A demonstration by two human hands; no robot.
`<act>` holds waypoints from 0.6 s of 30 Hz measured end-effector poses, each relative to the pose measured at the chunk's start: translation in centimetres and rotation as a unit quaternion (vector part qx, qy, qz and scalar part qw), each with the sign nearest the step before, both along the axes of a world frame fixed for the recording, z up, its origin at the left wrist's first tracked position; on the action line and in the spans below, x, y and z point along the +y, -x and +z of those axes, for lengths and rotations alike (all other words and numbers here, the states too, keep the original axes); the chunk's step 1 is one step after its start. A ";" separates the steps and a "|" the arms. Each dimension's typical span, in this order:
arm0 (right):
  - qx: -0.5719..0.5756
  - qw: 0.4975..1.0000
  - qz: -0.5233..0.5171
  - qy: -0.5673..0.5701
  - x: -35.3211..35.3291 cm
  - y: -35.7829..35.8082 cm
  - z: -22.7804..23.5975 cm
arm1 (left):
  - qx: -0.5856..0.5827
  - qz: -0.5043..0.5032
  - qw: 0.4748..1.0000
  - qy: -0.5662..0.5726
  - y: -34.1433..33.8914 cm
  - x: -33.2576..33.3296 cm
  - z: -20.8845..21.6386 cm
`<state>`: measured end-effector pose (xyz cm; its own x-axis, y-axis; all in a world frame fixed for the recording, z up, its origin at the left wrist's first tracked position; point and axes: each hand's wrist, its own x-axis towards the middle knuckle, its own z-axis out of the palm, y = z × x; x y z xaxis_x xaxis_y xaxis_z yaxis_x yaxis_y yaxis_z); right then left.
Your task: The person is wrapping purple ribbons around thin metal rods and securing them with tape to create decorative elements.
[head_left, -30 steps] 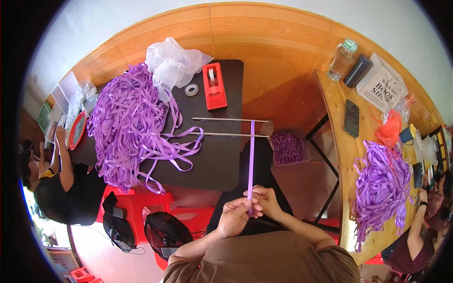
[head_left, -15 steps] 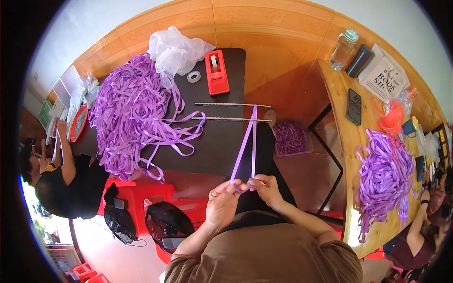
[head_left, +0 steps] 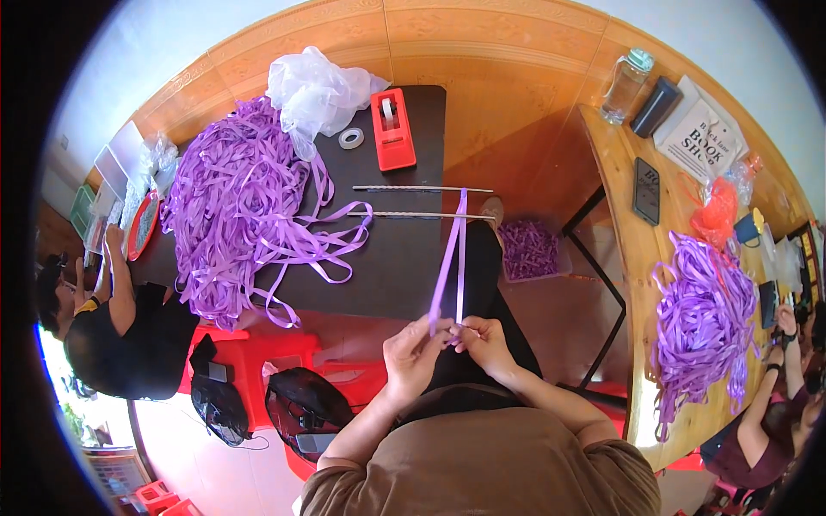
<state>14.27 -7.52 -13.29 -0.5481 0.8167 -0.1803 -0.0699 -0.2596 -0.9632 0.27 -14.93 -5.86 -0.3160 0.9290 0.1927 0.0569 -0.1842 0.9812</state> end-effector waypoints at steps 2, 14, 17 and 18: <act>-0.034 0.999 -0.001 -0.013 0.1 0.0 0.1 | 0.182 0.051 0.981 -0.053 0.1 0.3 0.4; -0.160 0.972 -0.028 -0.170 -0.1 0.0 -0.5 | -0.045 0.013 0.990 0.130 0.5 -1.5 -1.1; -0.148 0.978 -0.006 -0.149 -0.5 -0.2 -0.5 | -0.288 -0.102 0.947 0.095 1.0 -1.9 -1.5; -0.148 0.978 -0.006 -0.149 -0.4 -0.2 -0.4 | -0.302 -0.085 0.945 0.094 0.7 -2.0 -1.6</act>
<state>14.51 -7.97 -13.64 -0.4984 0.8630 -0.0821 0.2218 0.0354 -0.9745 -0.43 -16.96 -7.43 -0.1588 0.9762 -0.1480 -0.5389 0.0399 0.8414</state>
